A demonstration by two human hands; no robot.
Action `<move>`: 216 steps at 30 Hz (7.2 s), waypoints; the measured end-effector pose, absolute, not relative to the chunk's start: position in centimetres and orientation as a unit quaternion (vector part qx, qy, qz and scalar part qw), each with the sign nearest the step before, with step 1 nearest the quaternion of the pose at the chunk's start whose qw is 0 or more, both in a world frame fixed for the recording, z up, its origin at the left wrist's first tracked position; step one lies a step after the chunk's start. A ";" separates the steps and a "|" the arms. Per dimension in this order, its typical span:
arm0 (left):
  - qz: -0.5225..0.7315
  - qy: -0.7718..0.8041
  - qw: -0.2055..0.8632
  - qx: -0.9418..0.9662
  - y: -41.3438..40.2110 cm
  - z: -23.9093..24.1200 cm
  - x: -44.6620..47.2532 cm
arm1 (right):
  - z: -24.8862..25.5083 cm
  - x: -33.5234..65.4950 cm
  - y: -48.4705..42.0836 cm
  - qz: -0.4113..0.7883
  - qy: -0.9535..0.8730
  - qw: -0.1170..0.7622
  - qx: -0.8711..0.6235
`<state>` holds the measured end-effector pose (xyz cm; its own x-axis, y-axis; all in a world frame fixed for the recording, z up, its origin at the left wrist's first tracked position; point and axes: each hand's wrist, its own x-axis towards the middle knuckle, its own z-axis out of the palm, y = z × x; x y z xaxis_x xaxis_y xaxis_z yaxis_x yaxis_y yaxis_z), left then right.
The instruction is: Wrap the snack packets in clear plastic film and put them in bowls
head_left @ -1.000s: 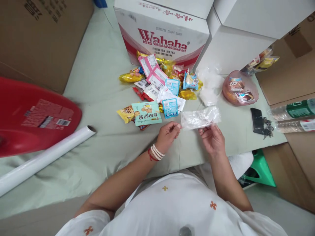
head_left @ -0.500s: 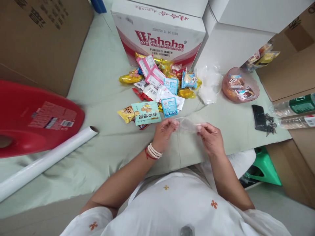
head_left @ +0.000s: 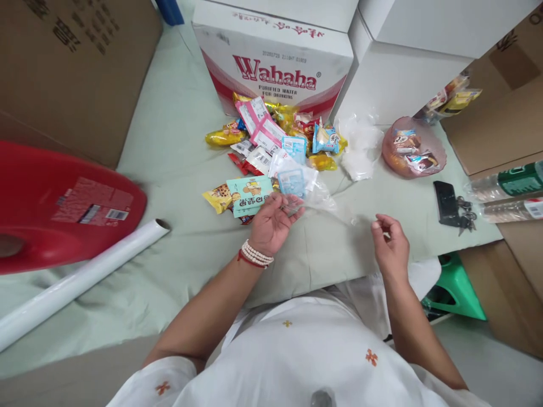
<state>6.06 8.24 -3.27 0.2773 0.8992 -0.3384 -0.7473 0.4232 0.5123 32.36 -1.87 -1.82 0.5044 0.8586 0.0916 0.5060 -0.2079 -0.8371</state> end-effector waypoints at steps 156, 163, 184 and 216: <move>0.158 0.519 0.099 0.834 0.0 -6.3 -1.0 | -0.7 35.3 -2.5 0.248 -0.847 0.233 -0.408; 0.141 0.382 0.076 0.910 0.7 -5.6 -0.2 | -1.8 32.9 -2.9 0.161 -0.814 0.272 -0.487; 0.137 0.213 0.135 0.958 2.0 -4.1 1.0 | -4.9 29.7 2.5 0.199 -0.829 0.133 -0.505; 0.113 0.571 0.217 0.784 4.7 -2.9 1.6 | -4.0 30.3 -7.5 0.168 -0.825 0.204 -0.500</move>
